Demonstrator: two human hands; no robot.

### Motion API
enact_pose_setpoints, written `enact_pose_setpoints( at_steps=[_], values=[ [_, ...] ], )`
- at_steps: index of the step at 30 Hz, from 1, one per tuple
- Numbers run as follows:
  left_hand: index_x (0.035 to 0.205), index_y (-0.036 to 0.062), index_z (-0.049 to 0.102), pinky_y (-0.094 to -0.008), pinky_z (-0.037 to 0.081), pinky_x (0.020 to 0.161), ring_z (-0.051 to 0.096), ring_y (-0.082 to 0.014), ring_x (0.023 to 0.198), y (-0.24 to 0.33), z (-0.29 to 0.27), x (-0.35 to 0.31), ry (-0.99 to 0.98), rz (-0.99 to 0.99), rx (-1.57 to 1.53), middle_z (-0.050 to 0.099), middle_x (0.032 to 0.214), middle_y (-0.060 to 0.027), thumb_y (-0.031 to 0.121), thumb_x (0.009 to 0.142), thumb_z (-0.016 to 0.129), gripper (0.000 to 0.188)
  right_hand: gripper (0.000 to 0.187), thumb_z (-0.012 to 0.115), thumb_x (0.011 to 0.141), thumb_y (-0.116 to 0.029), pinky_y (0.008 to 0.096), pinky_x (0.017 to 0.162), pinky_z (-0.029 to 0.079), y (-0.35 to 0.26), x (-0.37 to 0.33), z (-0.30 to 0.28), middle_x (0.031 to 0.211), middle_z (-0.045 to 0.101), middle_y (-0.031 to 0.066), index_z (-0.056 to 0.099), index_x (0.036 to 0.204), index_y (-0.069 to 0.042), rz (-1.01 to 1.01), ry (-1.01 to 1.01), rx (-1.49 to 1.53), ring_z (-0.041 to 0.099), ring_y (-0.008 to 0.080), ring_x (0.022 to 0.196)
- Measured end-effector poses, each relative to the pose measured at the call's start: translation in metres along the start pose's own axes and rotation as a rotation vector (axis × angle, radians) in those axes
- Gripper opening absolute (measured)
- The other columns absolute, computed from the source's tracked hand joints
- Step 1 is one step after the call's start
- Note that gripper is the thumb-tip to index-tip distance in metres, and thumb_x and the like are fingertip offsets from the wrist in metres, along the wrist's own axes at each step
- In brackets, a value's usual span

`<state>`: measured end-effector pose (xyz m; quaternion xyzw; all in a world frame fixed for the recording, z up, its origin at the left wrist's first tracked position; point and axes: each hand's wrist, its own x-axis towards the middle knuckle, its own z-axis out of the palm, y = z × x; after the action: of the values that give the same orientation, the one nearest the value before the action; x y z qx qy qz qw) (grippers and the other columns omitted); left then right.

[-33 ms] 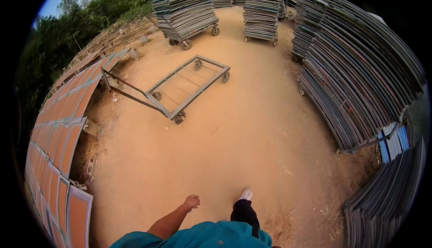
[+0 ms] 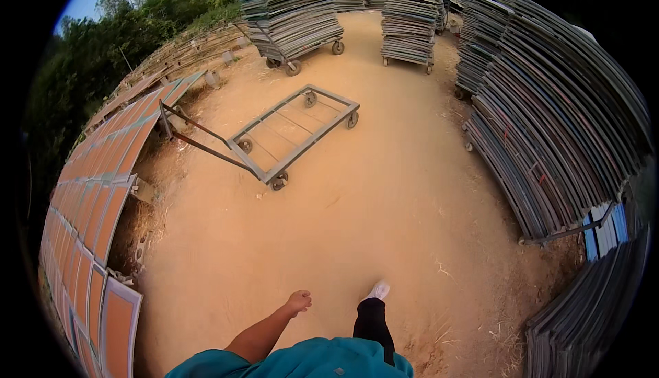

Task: The person picks up rectangular mesh trays containing brown material from a drying rack and stacks them onto a metal cart. The person moves between rows of drying racks in an outdoor area, handling the trays one by one and placing them onto the cart.

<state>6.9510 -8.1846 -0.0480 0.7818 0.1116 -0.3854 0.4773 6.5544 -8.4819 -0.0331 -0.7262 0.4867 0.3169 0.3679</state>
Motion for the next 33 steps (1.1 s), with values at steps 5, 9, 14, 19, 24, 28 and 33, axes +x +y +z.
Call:
enact_pose_setpoints(
  at_steps=[5, 9, 14, 19, 24, 28, 33],
  values=[
    [0.108, -0.0016, 0.05, -0.0276, 0.04, 0.046, 0.05, -0.0156, 0.055, 0.164, 0.013, 0.108, 0.073, 0.096, 0.003, 0.055, 0.068, -0.0086, 0.01, 0.071, 0.047, 0.039, 0.029, 0.043, 0.073, -0.001, 0.036, 0.056, 0.048, -0.115, 0.13, -0.072, 0.087, 0.059, 0.0195, 0.057, 0.099, 0.001, 0.07, 0.045, 0.134, 0.06, 0.0286, 0.07],
    [0.105, -0.0011, 0.051, -0.0287, 0.04, 0.045, 0.051, -0.0165, 0.057, 0.234, -0.009, 0.155, 0.031, -0.058, 0.036, 0.055, 0.068, -0.0091, 0.01, 0.07, 0.047, 0.037, 0.032, 0.041, 0.071, 0.004, 0.0366, 0.053, 0.048, -0.207, 0.237, -0.174, 0.089, 0.058, 0.0193, 0.055, 0.099, 0.002, 0.084, 0.092, 0.251, 0.06, 0.0295, 0.069],
    [0.086, -0.0041, 0.058, -0.0369, 0.043, 0.05, 0.057, -0.0289, 0.056, 0.223, -0.043, 0.241, 0.105, -0.203, 0.218, 0.058, 0.074, -0.0181, 0.013, 0.068, 0.046, 0.027, 0.04, 0.038, 0.065, 0.009, 0.0343, 0.057, 0.049, -0.447, 0.345, -0.37, 0.097, 0.056, 0.0186, 0.054, 0.101, 0.003, -0.2, 0.31, 0.288, 0.059, 0.0268, 0.075],
    [0.076, -0.0046, 0.059, -0.0371, 0.046, 0.057, 0.059, -0.0329, 0.068, 0.277, -0.073, 0.315, 0.234, -0.552, 0.406, 0.059, 0.08, -0.022, 0.014, 0.069, 0.047, 0.024, 0.043, 0.04, 0.068, 0.003, 0.0302, 0.085, 0.039, -0.646, 0.43, -0.492, 0.105, 0.055, 0.0174, 0.048, 0.11, 0.007, -0.36, 0.367, 0.456, 0.052, 0.0238, 0.098],
    [0.072, -0.0077, 0.057, -0.0376, 0.044, 0.048, 0.059, -0.0289, 0.058, 0.431, -0.088, 0.473, 0.293, -0.498, 0.144, 0.058, 0.068, -0.0218, 0.012, 0.069, 0.045, 0.023, 0.033, 0.049, 0.063, -0.006, 0.0307, 0.083, 0.041, -0.67, 0.54, -0.489, 0.098, 0.058, 0.0177, 0.059, 0.093, 0.003, -0.338, 0.242, 0.089, 0.054, 0.0262, 0.095],
    [0.073, -0.0076, 0.057, -0.0384, 0.045, 0.053, 0.058, -0.033, 0.061, 0.575, -0.088, 0.605, 0.157, -0.139, 0.437, 0.057, 0.073, -0.0242, 0.011, 0.067, 0.043, 0.023, 0.032, 0.055, 0.062, -0.013, 0.0332, 0.079, 0.043, -0.773, 0.493, -0.514, 0.095, 0.059, 0.0159, 0.06, 0.091, 0.0, -0.299, 0.011, -0.106, 0.055, 0.0274, 0.092],
    [0.07, -0.0028, 0.052, -0.0373, 0.04, 0.06, 0.053, -0.03, 0.069, 0.803, -0.06, 0.753, 0.262, 0.108, 0.209, 0.053, 0.071, -0.0195, 0.009, 0.064, 0.043, 0.016, 0.031, 0.062, 0.06, -0.018, 0.0333, 0.076, 0.044, -0.821, 0.627, -0.57, 0.093, 0.059, 0.0134, 0.061, 0.086, -0.002, -0.15, -0.041, -0.034, 0.055, 0.0266, 0.09]
  ],
)
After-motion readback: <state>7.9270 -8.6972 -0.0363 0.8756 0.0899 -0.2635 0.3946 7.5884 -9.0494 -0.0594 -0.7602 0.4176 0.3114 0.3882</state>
